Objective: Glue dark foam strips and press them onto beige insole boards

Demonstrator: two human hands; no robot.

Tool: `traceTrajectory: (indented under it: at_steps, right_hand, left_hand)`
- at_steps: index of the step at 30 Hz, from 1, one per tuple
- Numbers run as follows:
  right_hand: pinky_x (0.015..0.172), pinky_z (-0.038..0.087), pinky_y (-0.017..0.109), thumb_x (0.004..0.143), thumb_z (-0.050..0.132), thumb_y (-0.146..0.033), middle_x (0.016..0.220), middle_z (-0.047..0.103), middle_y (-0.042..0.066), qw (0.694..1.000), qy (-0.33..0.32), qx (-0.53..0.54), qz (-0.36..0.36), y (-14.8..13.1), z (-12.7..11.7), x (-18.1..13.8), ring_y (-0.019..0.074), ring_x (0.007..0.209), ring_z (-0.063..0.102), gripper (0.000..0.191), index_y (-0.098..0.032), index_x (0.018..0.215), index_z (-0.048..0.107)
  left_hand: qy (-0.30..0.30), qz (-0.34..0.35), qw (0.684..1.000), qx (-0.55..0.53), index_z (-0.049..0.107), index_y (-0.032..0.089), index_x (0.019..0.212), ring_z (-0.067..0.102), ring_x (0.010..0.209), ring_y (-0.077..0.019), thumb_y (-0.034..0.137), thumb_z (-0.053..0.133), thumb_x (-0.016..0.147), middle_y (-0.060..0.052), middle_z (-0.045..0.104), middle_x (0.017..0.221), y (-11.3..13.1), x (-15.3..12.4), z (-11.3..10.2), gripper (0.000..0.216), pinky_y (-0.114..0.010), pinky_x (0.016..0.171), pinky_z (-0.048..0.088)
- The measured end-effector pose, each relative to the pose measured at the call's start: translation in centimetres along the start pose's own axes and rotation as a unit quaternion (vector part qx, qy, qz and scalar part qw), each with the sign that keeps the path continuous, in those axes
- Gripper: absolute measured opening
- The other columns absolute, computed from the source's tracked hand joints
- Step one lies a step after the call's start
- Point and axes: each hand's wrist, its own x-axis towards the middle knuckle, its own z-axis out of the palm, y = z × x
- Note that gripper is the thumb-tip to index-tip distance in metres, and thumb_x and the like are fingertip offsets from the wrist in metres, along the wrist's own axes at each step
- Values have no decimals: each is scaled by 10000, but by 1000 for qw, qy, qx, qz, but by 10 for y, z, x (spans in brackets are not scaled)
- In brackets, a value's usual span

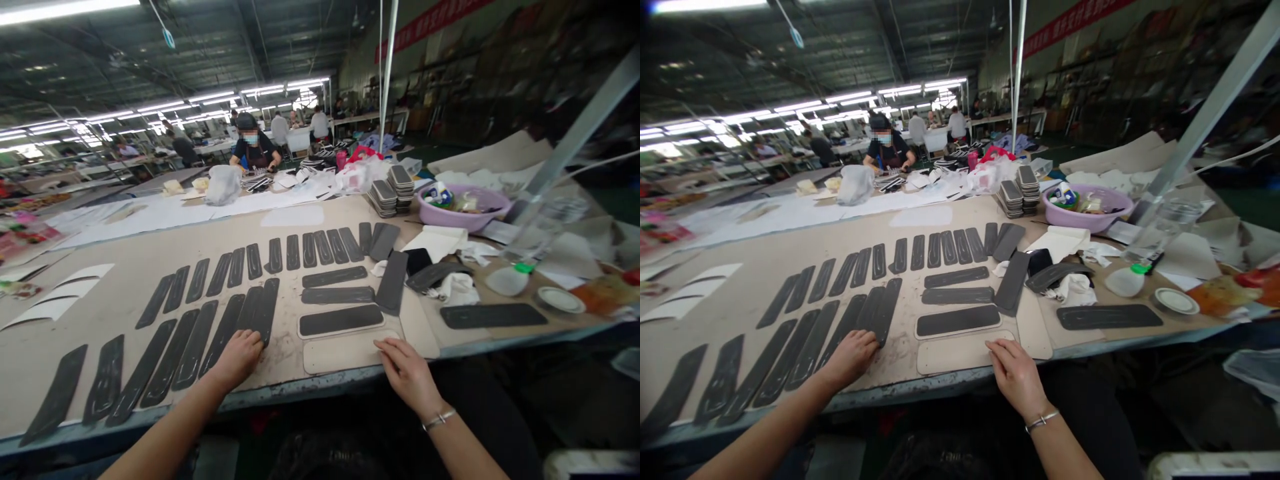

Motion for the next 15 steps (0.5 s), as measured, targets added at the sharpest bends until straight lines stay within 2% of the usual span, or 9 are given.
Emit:
traceTrajectory:
  at_steps: [3,6,9,11,13,15]
  right_hand:
    - [848,510,366,875,468,-215,995,634,84,999,1,44,8,-5,0,-2,200,931,598,261,-223,1065,647]
    - [816,518,336,875,472,-209,968,638,77,996,2,93,19,-10,-1,-3,189,910,603,256,-221,1063,646]
    - [792,517,321,879,471,-221,957,638,75,988,10,144,44,-15,-2,-2,182,889,603,247,-218,1052,647]
    - [791,512,323,874,487,-241,955,638,78,981,21,179,73,-18,-1,0,182,880,600,238,-213,1045,651]
    - [783,510,327,864,511,-277,955,639,82,968,32,219,119,-19,3,2,183,871,596,251,-209,1062,649]
    - [745,520,327,851,526,-339,981,632,85,940,37,283,188,-20,8,5,175,835,597,309,-210,1112,630]
  left_hand:
    - [14,5,1000,5,621,170,747,512,810,-222,170,414,835,-92,577,802,-5,4,-6,225,-367,771,355]
    - [82,-40,996,-20,614,167,794,528,831,-214,219,425,831,-80,591,826,-12,10,-21,199,-349,793,385]
    - [201,-96,972,-81,596,172,774,556,847,-197,267,447,803,-69,605,848,-12,16,-51,179,-318,815,419]
    - [260,-115,950,-131,590,187,743,579,837,-193,316,477,768,-52,616,844,-8,15,-76,173,-300,792,447]
    - [283,-109,933,-197,595,199,721,600,817,-189,367,524,725,-34,631,837,0,9,-98,182,-280,761,475]
    - [284,-94,913,-278,612,204,720,616,808,-186,399,572,691,-26,649,844,9,0,-111,202,-261,740,498]
